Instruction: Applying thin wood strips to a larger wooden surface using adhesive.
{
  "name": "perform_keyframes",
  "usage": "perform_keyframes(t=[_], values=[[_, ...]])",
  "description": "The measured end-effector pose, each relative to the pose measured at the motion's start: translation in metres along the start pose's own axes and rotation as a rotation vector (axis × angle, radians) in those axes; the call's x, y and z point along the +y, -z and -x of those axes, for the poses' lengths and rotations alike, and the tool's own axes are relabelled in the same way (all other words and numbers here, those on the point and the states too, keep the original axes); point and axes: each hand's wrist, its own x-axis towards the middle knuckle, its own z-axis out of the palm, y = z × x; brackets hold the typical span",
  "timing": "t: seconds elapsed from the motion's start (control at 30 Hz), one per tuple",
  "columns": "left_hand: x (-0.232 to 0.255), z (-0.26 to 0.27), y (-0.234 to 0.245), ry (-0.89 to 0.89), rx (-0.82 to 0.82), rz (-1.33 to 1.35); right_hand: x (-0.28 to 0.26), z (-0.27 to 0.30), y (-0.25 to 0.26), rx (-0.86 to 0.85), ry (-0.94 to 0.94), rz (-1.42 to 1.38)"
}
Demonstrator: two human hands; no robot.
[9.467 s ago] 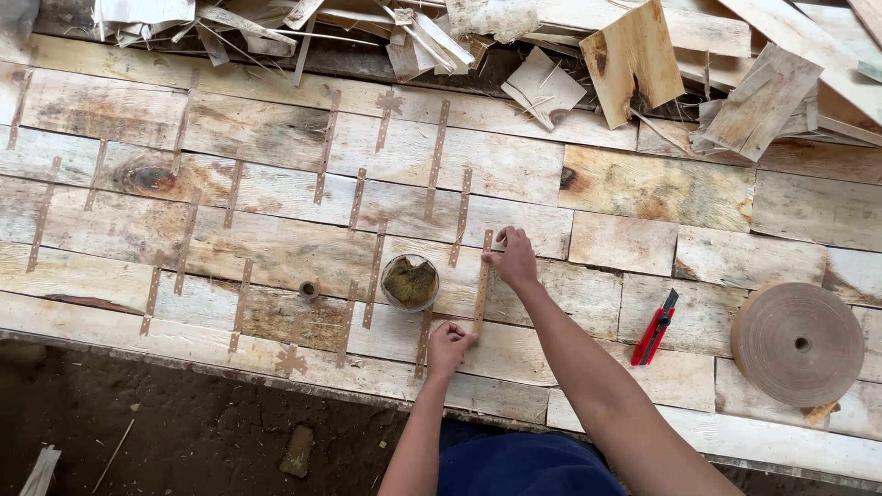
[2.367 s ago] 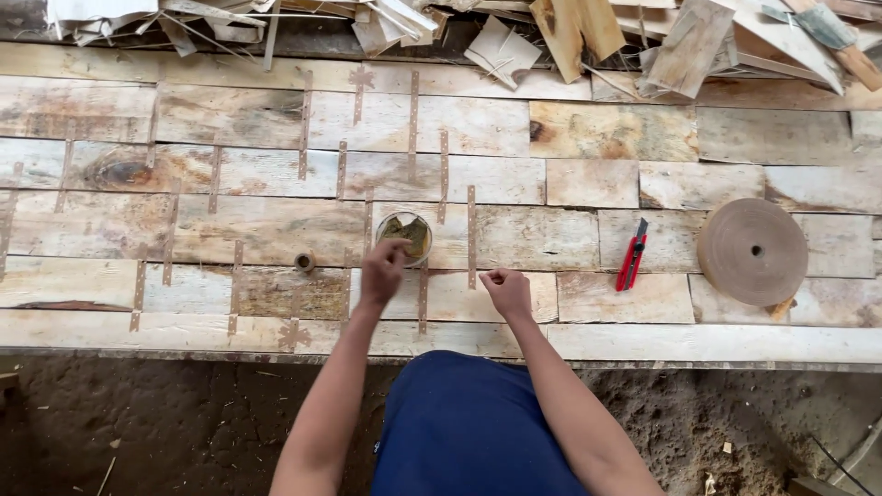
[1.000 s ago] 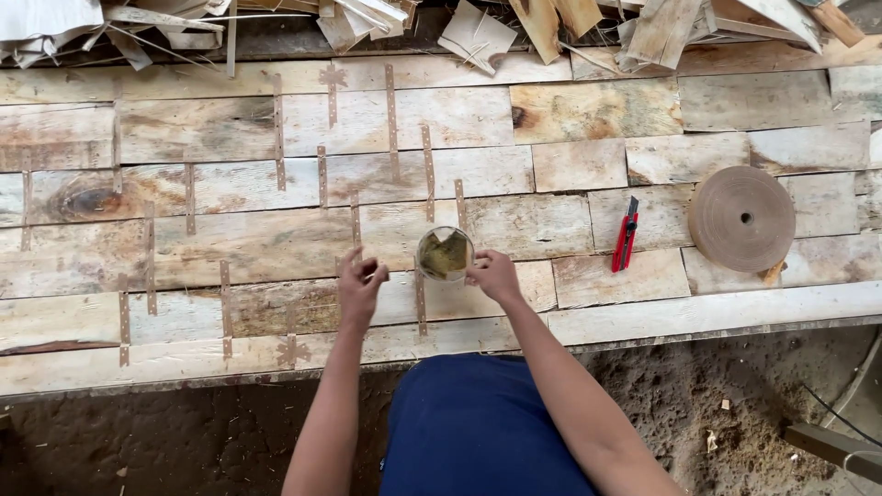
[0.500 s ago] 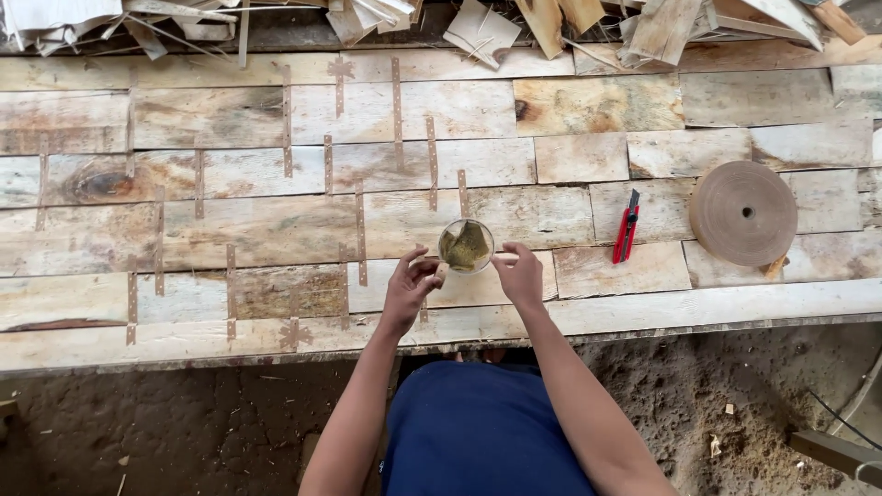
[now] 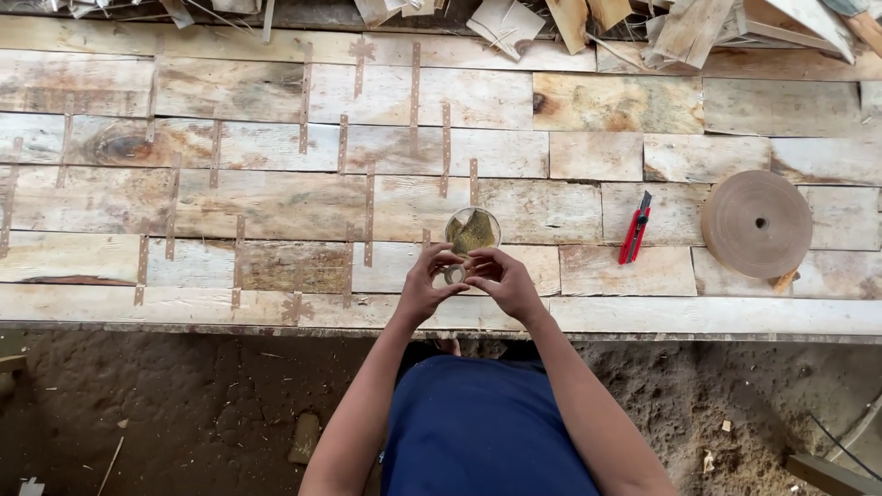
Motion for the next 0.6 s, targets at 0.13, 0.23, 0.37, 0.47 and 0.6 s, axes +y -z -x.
perform_keyframes(t=[0.13,0.23,0.37,0.47,0.6], values=[[0.012,0.000,-0.006,0.023,-0.025,-0.094,0.002,-0.002,0.008,0.018,-0.010,-0.014],[0.000,0.001,-0.012,0.054,-0.081,-0.128,0.004,-0.001,0.011,0.062,-0.015,-0.021],[-0.012,0.004,-0.015,0.170,-0.061,-0.239,0.007,-0.004,0.015,0.102,-0.038,-0.010],[-0.018,0.006,-0.011,0.230,-0.070,-0.245,0.017,-0.004,0.014,0.111,-0.052,-0.021],[-0.015,0.003,-0.004,0.272,-0.100,-0.167,0.024,-0.007,0.012,0.123,-0.045,-0.051]])
